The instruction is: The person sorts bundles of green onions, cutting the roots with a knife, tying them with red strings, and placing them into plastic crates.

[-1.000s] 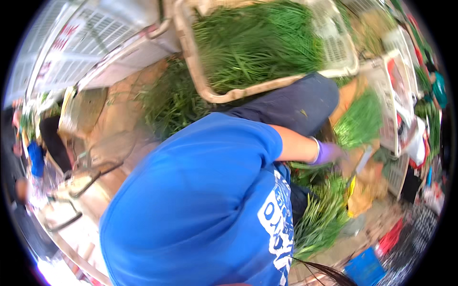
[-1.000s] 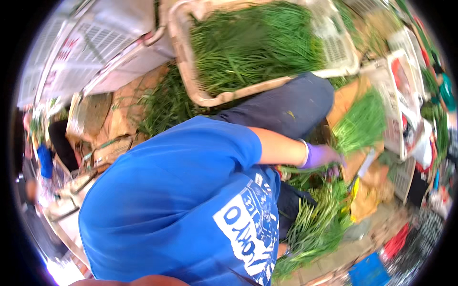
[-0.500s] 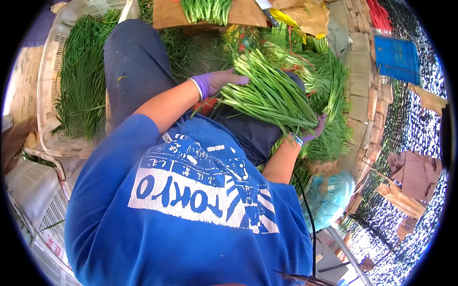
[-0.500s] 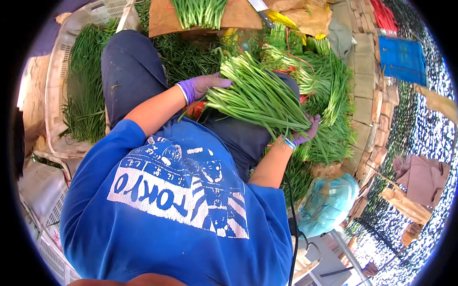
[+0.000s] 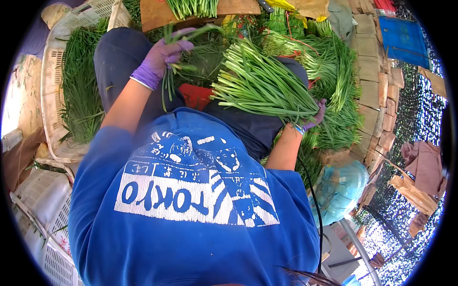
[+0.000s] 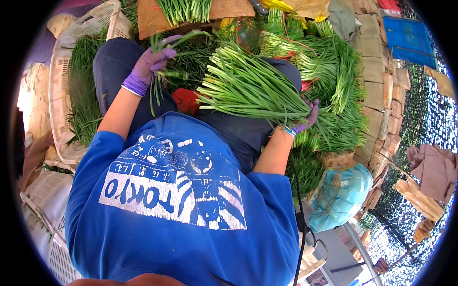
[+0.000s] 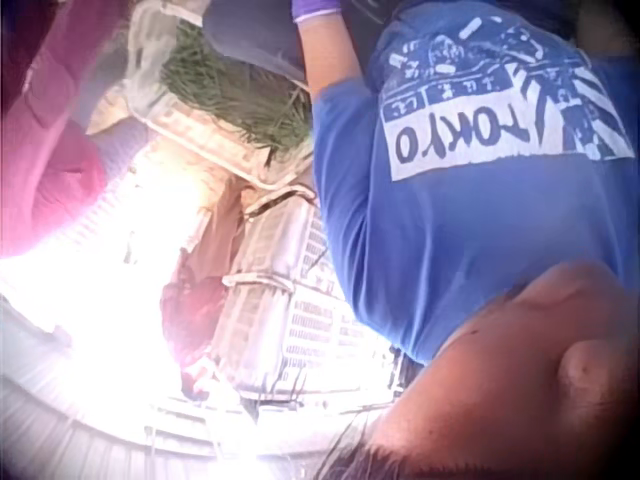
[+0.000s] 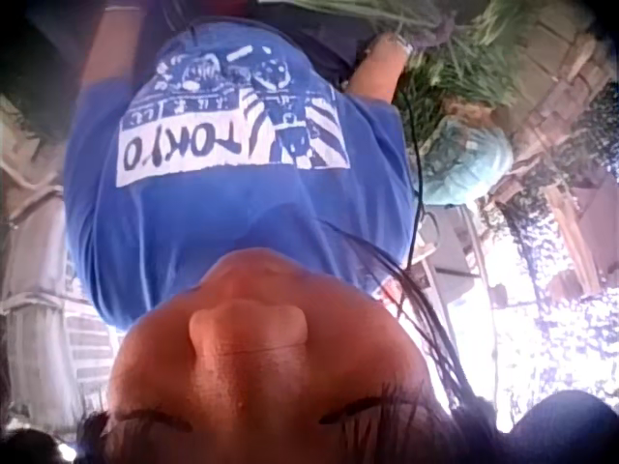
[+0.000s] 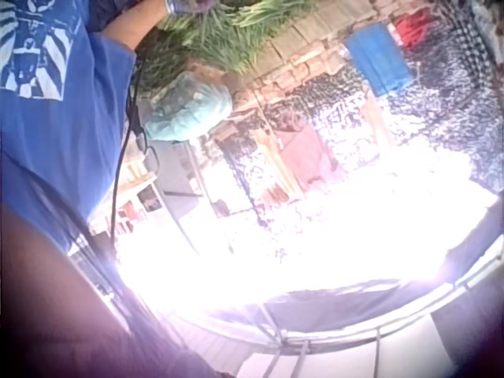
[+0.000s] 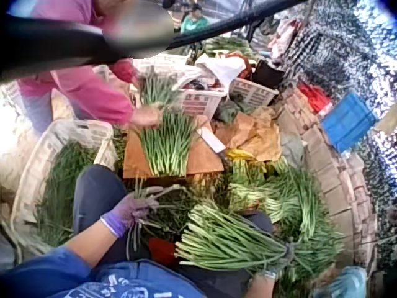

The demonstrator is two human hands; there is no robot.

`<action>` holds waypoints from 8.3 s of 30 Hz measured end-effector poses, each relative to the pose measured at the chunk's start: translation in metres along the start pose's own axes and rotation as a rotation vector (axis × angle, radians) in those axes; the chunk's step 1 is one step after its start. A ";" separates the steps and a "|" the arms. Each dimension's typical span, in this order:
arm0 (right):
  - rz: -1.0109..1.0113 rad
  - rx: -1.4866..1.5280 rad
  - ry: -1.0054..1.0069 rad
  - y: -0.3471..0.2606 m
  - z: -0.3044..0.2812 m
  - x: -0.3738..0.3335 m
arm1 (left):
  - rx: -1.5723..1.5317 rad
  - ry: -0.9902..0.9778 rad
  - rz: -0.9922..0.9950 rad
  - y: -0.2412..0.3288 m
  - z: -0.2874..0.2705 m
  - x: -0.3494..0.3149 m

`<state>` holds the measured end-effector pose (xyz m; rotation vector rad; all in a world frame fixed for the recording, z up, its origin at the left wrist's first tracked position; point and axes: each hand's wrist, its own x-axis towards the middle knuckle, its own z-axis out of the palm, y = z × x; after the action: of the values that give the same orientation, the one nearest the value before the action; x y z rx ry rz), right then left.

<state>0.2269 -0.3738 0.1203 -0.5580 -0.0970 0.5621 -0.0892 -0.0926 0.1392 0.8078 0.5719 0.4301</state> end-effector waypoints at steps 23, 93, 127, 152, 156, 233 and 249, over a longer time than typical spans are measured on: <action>0.102 -0.038 -0.295 0.006 0.019 0.000 | -0.211 -0.658 -0.627 -0.062 0.062 0.006; -0.711 -1.406 -1.249 0.079 0.347 -0.047 | 0.406 -0.005 1.032 0.057 0.172 -0.001; 0.884 -1.039 -0.060 0.240 0.135 0.187 | 1.433 0.618 -0.765 0.066 -0.188 -0.135; -0.007 -1.721 0.040 0.364 0.086 0.211 | 0.724 0.519 -0.777 0.080 -0.185 0.190; 0.405 -1.190 0.163 0.349 0.079 0.217 | 0.645 0.544 -0.752 0.070 -0.193 0.196; 0.094 -1.773 -1.375 0.392 0.191 0.158 | 0.659 0.962 0.240 0.005 -0.094 0.185; 0.666 -0.690 -0.131 0.336 0.118 0.185 | 0.878 0.841 0.136 0.012 -0.082 0.193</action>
<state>0.1942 0.0163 0.0324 -1.2435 -0.2370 1.2314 0.0064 0.0682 0.0435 1.5142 1.5549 0.6551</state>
